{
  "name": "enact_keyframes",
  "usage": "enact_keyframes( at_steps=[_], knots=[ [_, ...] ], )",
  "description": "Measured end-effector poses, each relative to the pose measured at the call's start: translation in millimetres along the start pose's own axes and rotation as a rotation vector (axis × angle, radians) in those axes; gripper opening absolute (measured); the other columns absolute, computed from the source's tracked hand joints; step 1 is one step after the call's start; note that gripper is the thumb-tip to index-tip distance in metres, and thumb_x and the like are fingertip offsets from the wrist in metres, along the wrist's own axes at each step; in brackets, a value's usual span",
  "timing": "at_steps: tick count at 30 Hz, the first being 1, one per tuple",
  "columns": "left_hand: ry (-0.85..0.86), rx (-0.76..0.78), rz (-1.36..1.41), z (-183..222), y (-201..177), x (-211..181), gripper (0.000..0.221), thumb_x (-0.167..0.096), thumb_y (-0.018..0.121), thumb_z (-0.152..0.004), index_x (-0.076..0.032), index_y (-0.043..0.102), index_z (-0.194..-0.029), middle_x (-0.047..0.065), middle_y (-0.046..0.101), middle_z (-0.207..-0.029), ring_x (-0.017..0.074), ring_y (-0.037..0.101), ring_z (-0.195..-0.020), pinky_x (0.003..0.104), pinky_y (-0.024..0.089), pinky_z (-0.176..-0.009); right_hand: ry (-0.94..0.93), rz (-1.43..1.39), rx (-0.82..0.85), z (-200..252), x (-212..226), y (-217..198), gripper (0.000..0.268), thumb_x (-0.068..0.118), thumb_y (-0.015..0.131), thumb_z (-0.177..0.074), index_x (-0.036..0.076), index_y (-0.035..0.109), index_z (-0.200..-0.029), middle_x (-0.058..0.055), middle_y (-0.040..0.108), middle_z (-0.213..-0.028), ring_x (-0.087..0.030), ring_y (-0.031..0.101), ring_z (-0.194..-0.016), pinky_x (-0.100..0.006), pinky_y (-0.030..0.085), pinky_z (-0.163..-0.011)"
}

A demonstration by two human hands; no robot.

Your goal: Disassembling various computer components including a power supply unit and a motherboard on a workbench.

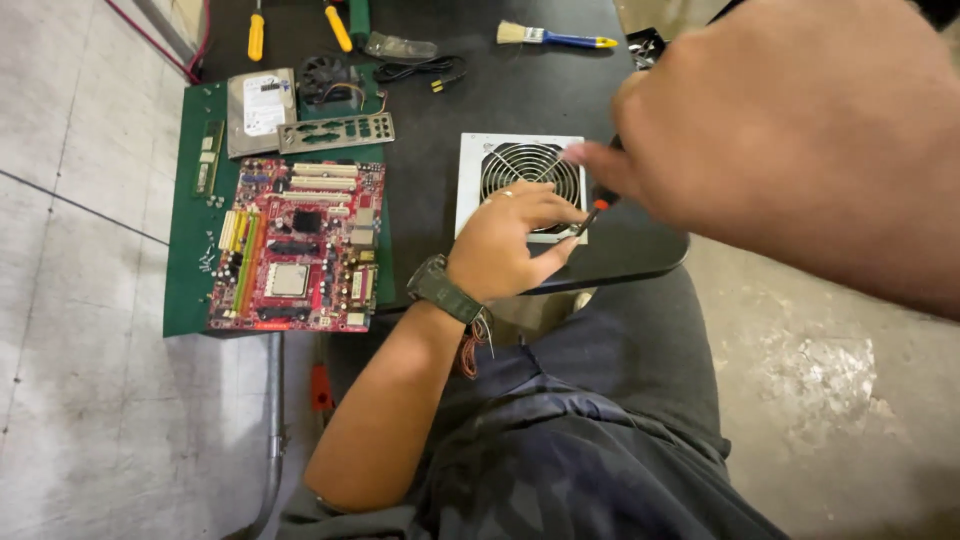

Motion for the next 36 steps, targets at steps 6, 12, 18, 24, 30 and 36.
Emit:
enact_keyframes(
  at_steps=[6,12,18,24,30,36],
  knots=[
    [-0.056,-0.074,0.090,-5.0,3.0,8.3,0.008,-0.028,0.081,-0.090,-0.021,0.082,-0.095,-0.008,0.080,-0.096,0.0121,0.075,-0.093,0.034,0.048,-0.093,0.037,-0.094,-0.213,3.6,-6.2,-16.8,0.059,0.072,0.030,-0.112,0.020,0.053,-0.099,0.008,0.065,-0.064,-0.017,0.072,-0.055,-0.030,0.039,-0.046],
    [-0.128,0.041,0.029,2.3,11.3,14.2,0.010,-0.035,0.071,-0.097,-0.030,0.079,-0.101,-0.018,0.078,-0.101,0.0037,0.072,-0.100,0.048,0.028,-0.114,-0.071,-0.341,0.286,-4.0,1.1,17.0,0.044,0.066,0.037,-0.102,0.024,0.040,-0.112,0.003,0.075,-0.072,-0.027,0.077,-0.071,-0.040,0.052,-0.059],
    [-0.225,0.101,0.075,-2.6,11.5,17.4,0.014,-0.037,0.070,-0.095,-0.028,0.080,-0.099,-0.016,0.079,-0.102,0.0059,0.074,-0.092,0.044,0.024,-0.115,-0.172,0.126,-0.084,-2.4,4.4,8.2,0.059,0.049,0.028,-0.126,0.021,0.061,-0.086,0.010,0.053,-0.059,-0.016,0.056,-0.053,-0.032,0.028,-0.052],
    [-0.136,0.099,0.000,0.2,14.8,19.3,0.015,-0.036,0.069,-0.097,-0.029,0.081,-0.100,-0.014,0.079,-0.104,0.0069,0.070,-0.105,0.045,0.027,-0.114,-0.025,-0.437,0.525,2.3,-6.8,15.7,0.040,0.012,0.045,-0.095,0.044,0.047,-0.119,0.019,0.066,-0.109,-0.028,0.078,-0.071,-0.042,0.047,-0.058],
    [-0.186,0.132,-0.009,-1.2,17.8,19.7,0.018,-0.039,0.067,-0.096,-0.028,0.080,-0.101,-0.015,0.078,-0.103,0.0070,0.070,-0.099,0.043,0.024,-0.112,0.029,-0.267,0.160,-12.7,-10.6,30.4,0.060,0.072,0.032,-0.111,0.028,0.066,-0.089,0.002,0.069,-0.056,-0.019,0.068,-0.052,-0.032,0.043,-0.050],
    [-0.168,0.129,-0.018,-1.0,17.4,22.6,0.022,-0.041,0.067,-0.096,-0.026,0.081,-0.100,-0.013,0.079,-0.103,0.0078,0.069,-0.103,0.044,0.025,-0.112,-0.023,-0.408,0.227,-11.6,-12.2,33.5,0.018,0.049,0.047,-0.102,0.031,0.049,-0.103,0.003,0.067,-0.071,-0.020,0.069,-0.063,-0.037,0.046,-0.062]
  ],
)
Point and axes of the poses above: each hand's wrist, its own z-axis away from the middle knuckle, its own y-axis out of the palm, x = y × z, the point moved 7 cm from there along -z, towards the middle knuckle
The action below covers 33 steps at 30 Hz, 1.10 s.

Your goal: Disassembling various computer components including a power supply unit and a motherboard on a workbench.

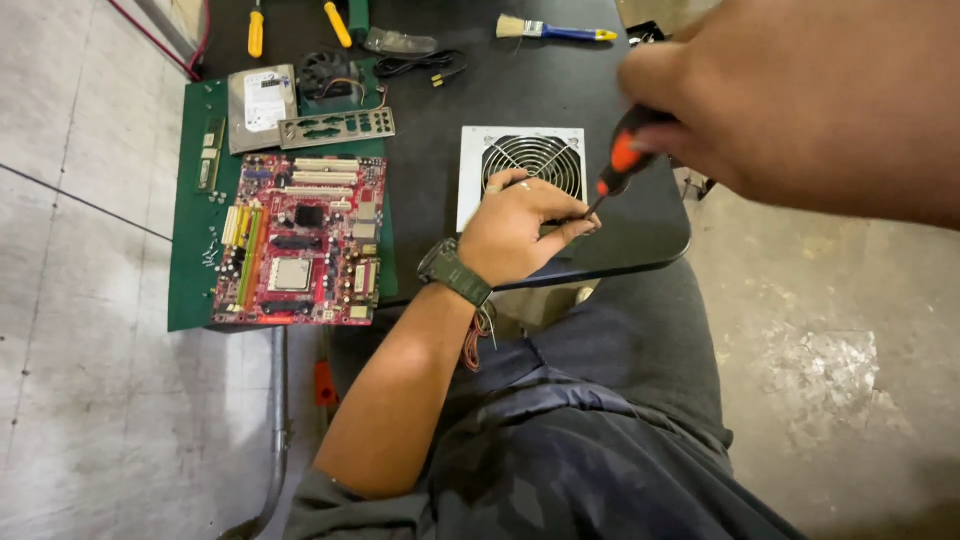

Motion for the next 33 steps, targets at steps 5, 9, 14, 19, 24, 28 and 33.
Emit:
enact_keyframes(
  at_steps=[5,9,14,19,24,28,33],
  knots=[
    [0.022,0.059,-0.078,-2.2,1.4,-6.7,0.028,-0.044,0.057,-0.099,-0.028,0.080,-0.098,-0.015,0.078,-0.103,0.0076,0.068,-0.103,0.045,0.024,-0.110,0.120,-0.021,0.017,0.7,-3.8,-3.0,0.069,0.069,0.028,-0.114,0.020,0.064,-0.082,-0.003,0.067,-0.058,-0.023,0.066,-0.054,-0.035,0.042,-0.059],
    [0.005,0.050,-0.058,-2.5,0.1,-3.8,0.024,-0.042,0.061,-0.098,-0.027,0.080,-0.097,-0.013,0.079,-0.099,0.0092,0.068,-0.104,0.045,0.024,-0.110,-0.060,-0.163,-0.136,3.4,-0.9,-0.5,0.036,0.046,0.065,-0.089,0.044,0.054,-0.124,0.009,0.072,-0.091,-0.022,0.073,-0.085,-0.040,0.055,-0.072],
    [0.012,0.089,-0.066,-4.3,2.5,-6.3,0.028,-0.044,0.058,-0.099,-0.028,0.080,-0.100,-0.015,0.078,-0.100,0.0107,0.067,-0.101,0.048,0.024,-0.109,0.112,0.261,-0.067,0.7,-4.5,5.5,0.071,0.069,0.020,-0.119,0.034,0.066,-0.077,0.009,0.059,-0.050,-0.012,0.064,-0.055,-0.026,0.034,-0.052],
    [0.019,0.021,-0.055,-1.6,5.6,-0.1,0.023,-0.043,0.063,-0.097,-0.026,0.080,-0.097,-0.015,0.077,-0.098,0.0082,0.069,-0.101,0.046,0.025,-0.109,0.084,0.111,0.031,10.0,-1.2,-3.4,0.034,0.068,0.044,-0.094,0.046,0.048,-0.120,0.011,0.077,-0.084,-0.019,0.080,-0.079,-0.035,0.055,-0.060],
    [0.034,0.053,-0.071,-2.1,4.9,-3.4,0.021,-0.043,0.062,-0.097,-0.029,0.077,-0.095,-0.017,0.077,-0.096,0.0091,0.068,-0.099,0.046,0.025,-0.107,0.147,0.293,-0.036,6.1,-6.1,6.3,0.078,0.075,0.016,-0.114,0.031,0.061,-0.068,0.007,0.063,-0.058,-0.014,0.066,-0.061,-0.029,0.031,-0.056],
    [0.025,0.040,-0.068,-2.3,5.4,-0.2,0.020,-0.042,0.064,-0.096,-0.029,0.079,-0.097,-0.016,0.078,-0.099,0.0090,0.069,-0.101,0.047,0.026,-0.110,0.107,0.184,0.015,9.1,-5.2,-2.9,0.041,0.074,0.035,-0.093,0.048,0.048,-0.121,0.012,0.074,-0.071,-0.015,0.077,-0.069,-0.033,0.045,-0.054],
    [0.013,0.034,-0.031,-1.5,6.7,1.6,0.019,-0.043,0.066,-0.095,-0.030,0.080,-0.099,-0.015,0.078,-0.100,0.0100,0.070,-0.104,0.048,0.025,-0.111,0.222,0.360,-0.062,8.9,-3.4,-4.6,0.069,0.073,0.014,-0.118,0.043,0.065,-0.082,0.016,0.064,-0.057,-0.011,0.066,-0.055,-0.026,0.027,-0.051]
  ],
)
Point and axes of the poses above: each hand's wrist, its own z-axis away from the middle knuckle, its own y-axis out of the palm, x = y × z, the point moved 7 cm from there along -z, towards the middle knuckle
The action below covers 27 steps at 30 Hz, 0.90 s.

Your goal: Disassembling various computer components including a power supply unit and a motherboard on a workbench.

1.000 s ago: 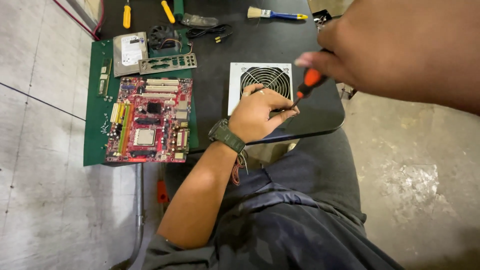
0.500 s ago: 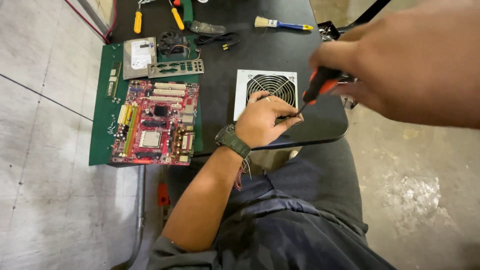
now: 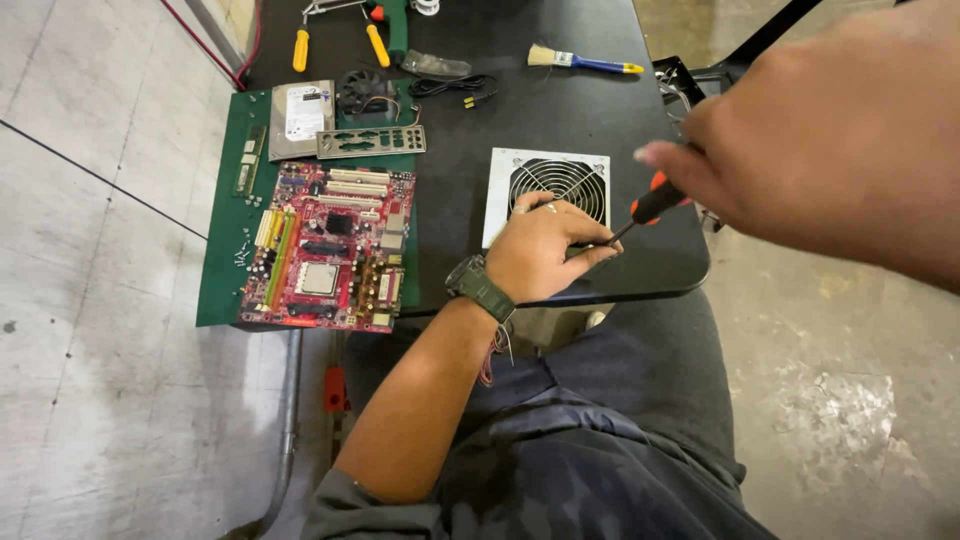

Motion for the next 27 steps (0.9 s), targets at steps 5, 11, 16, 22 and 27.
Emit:
enact_keyframes(
  at_steps=[5,11,16,22,27],
  knots=[
    [-0.009,-0.027,-0.021,0.2,0.2,1.5,0.023,-0.045,0.066,-0.094,-0.028,0.080,-0.097,-0.015,0.078,-0.096,0.0089,0.070,-0.099,0.046,0.027,-0.111,-0.164,-0.255,0.168,3.1,0.3,-7.0,0.027,0.062,0.042,-0.094,0.056,0.042,-0.120,0.025,0.070,-0.100,-0.012,0.080,-0.085,-0.033,0.057,-0.065],
    [-0.043,0.037,-0.025,-2.5,-0.8,-0.7,0.023,-0.044,0.063,-0.095,-0.031,0.081,-0.100,-0.014,0.079,-0.103,0.0102,0.069,-0.103,0.048,0.025,-0.112,0.031,-0.046,0.043,-8.0,5.2,14.9,0.080,0.079,0.009,-0.115,0.035,0.062,-0.074,0.009,0.064,-0.057,-0.012,0.064,-0.053,-0.028,0.030,-0.056],
    [-0.044,0.016,-0.036,-2.9,1.8,3.1,0.024,-0.046,0.062,-0.095,-0.031,0.081,-0.100,-0.015,0.079,-0.102,0.0104,0.069,-0.103,0.045,0.027,-0.110,-0.098,-0.305,-0.054,-1.8,3.1,10.1,0.032,0.070,0.038,-0.095,0.052,0.047,-0.120,0.025,0.072,-0.078,-0.011,0.079,-0.074,-0.032,0.048,-0.059],
    [-0.048,0.006,-0.030,-2.1,3.1,3.5,0.027,-0.048,0.062,-0.094,-0.029,0.081,-0.101,-0.014,0.079,-0.104,0.0106,0.070,-0.103,0.046,0.027,-0.112,0.032,-0.113,-0.031,-7.3,1.8,14.5,0.071,0.088,0.011,-0.106,0.042,0.060,-0.086,0.011,0.061,-0.051,-0.011,0.066,-0.055,-0.027,0.032,-0.057],
    [-0.066,0.030,-0.042,-3.0,0.6,3.0,0.024,-0.046,0.064,-0.093,-0.031,0.081,-0.099,-0.015,0.079,-0.100,0.0099,0.070,-0.101,0.045,0.027,-0.110,-0.086,-0.270,-0.054,-4.8,6.0,12.3,0.027,0.069,0.042,-0.092,0.056,0.044,-0.116,0.033,0.070,-0.081,-0.007,0.079,-0.076,-0.032,0.050,-0.061]
  ],
)
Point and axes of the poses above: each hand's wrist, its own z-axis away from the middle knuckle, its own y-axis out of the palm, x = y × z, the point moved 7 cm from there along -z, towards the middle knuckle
